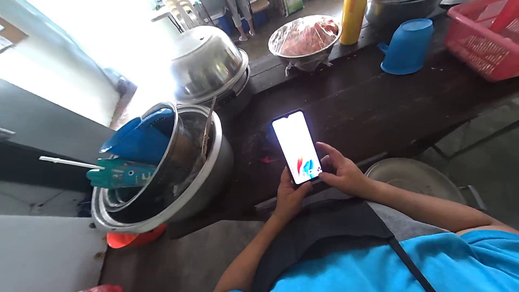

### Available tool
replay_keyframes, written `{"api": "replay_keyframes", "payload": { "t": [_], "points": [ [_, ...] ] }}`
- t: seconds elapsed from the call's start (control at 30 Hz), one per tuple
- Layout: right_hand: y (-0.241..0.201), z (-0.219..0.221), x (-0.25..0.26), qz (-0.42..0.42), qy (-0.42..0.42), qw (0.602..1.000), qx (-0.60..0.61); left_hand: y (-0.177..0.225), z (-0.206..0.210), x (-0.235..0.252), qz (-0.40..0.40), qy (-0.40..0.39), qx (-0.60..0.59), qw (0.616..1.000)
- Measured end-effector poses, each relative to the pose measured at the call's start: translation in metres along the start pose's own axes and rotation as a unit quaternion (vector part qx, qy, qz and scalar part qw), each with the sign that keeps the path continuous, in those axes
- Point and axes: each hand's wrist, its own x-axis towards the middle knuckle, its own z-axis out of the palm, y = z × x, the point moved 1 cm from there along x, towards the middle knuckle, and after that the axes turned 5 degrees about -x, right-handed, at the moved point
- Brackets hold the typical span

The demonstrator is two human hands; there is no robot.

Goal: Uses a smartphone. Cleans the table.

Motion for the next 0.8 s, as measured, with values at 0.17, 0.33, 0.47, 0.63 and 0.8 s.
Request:
{"api": "replay_keyframes", "payload": {
  "t": [0.17,0.33,0.47,0.63,0.8],
  "points": [
    [-0.004,-0.005,-0.001,0.01,0.002,1.0,-0.004,-0.001,0.0,0.0,0.006,0.004,-0.008,1.0],
    [-0.004,-0.002,0.002,0.025,0.025,0.999,-0.029,-0.004,0.003,-0.002,0.019,-0.01,-0.007,1.0],
    [-0.002,0.001,0.0,-0.014,0.0,0.997,-0.07,-0.005,0.005,-0.002,0.039,-0.014,0.023,0.999],
    [-0.006,-0.012,0.004,-0.019,0.018,0.999,-0.04,-0.005,0.005,-0.002,0.006,-0.005,0.011,1.0],
    [-0.015,-0.051,0.014,-0.008,0.078,0.997,-0.014,-0.008,0.005,0.0,0.023,-0.101,0.075,0.992]
  ]
}}
